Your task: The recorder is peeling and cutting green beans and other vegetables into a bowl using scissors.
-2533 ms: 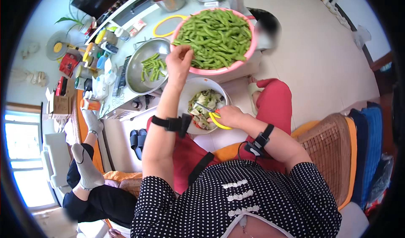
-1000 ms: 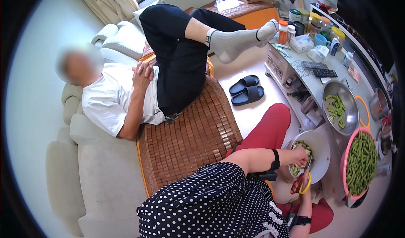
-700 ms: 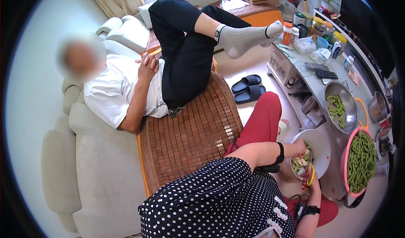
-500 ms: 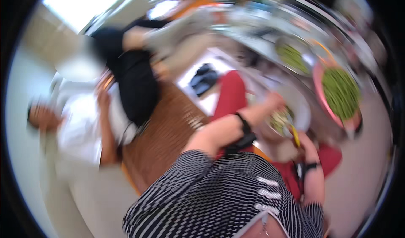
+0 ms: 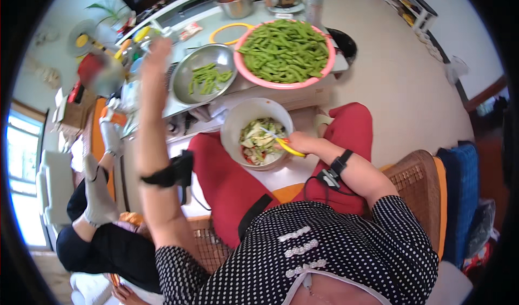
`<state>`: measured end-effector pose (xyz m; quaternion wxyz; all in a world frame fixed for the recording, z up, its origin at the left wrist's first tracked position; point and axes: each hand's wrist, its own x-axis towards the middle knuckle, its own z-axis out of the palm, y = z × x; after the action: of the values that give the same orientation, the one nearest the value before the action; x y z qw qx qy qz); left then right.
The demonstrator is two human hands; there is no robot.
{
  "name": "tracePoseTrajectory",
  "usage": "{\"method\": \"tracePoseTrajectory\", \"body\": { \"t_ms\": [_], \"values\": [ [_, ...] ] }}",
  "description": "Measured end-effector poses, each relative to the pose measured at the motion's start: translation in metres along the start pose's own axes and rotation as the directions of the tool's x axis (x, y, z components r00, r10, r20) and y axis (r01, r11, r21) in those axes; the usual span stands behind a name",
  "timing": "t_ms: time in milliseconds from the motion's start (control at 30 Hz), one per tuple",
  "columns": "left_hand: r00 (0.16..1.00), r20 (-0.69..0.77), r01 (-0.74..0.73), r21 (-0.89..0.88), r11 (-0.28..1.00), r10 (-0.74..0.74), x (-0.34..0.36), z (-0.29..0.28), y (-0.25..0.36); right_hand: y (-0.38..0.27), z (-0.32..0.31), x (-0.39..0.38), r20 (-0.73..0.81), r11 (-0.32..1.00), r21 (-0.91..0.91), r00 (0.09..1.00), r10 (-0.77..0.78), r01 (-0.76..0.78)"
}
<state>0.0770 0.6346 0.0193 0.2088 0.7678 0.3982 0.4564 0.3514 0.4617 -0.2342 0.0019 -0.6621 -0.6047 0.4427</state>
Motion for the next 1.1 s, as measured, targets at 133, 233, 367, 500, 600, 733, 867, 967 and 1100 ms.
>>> {"method": "tracePoseTrajectory", "body": {
  "t_ms": [133,233,367,500,600,733,867,967,1100],
  "values": [
    [0.999,0.031,-0.020,-0.150,0.988,0.025,-0.011,0.054,0.024,0.000,0.017,0.007,0.020,0.993,-0.094,0.997,-0.072,0.074],
    [1.000,-0.008,-0.028,-0.227,0.973,0.027,-0.032,0.080,0.030,0.003,0.010,0.010,0.009,0.993,-0.093,0.997,-0.071,0.072],
    [0.998,-0.059,-0.031,-0.232,0.972,0.018,-0.056,0.080,0.030,-0.002,-0.016,0.000,0.022,0.997,-0.069,0.999,-0.035,0.037],
    [0.966,-0.234,-0.165,-0.234,0.958,0.109,-0.038,0.072,0.040,-0.008,-0.004,0.005,-0.005,0.965,0.204,0.986,-0.169,0.167],
    [0.810,-0.526,-0.367,-0.109,0.924,0.260,0.005,0.046,0.045,-0.022,0.018,0.003,0.003,0.979,0.171,0.993,-0.118,0.116],
    [0.536,-0.770,-0.496,0.045,0.867,0.346,0.035,0.046,0.085,0.014,0.030,0.024,0.005,0.989,-0.087,0.993,-0.121,0.121],
    [0.634,-0.657,-0.484,0.073,0.872,0.407,0.001,0.020,0.095,-0.032,0.012,0.000,0.059,0.982,-0.157,0.993,-0.101,0.109],
    [0.615,-0.585,-0.557,0.152,0.816,0.529,0.019,0.017,0.124,0.010,0.019,0.026,-0.064,0.969,-0.233,0.992,-0.105,0.087],
    [0.727,-0.389,-0.525,0.216,0.823,0.566,-0.015,0.011,0.134,-0.002,-0.011,0.007,-0.005,1.000,-0.005,1.000,0.007,-0.007]
  ]
}}
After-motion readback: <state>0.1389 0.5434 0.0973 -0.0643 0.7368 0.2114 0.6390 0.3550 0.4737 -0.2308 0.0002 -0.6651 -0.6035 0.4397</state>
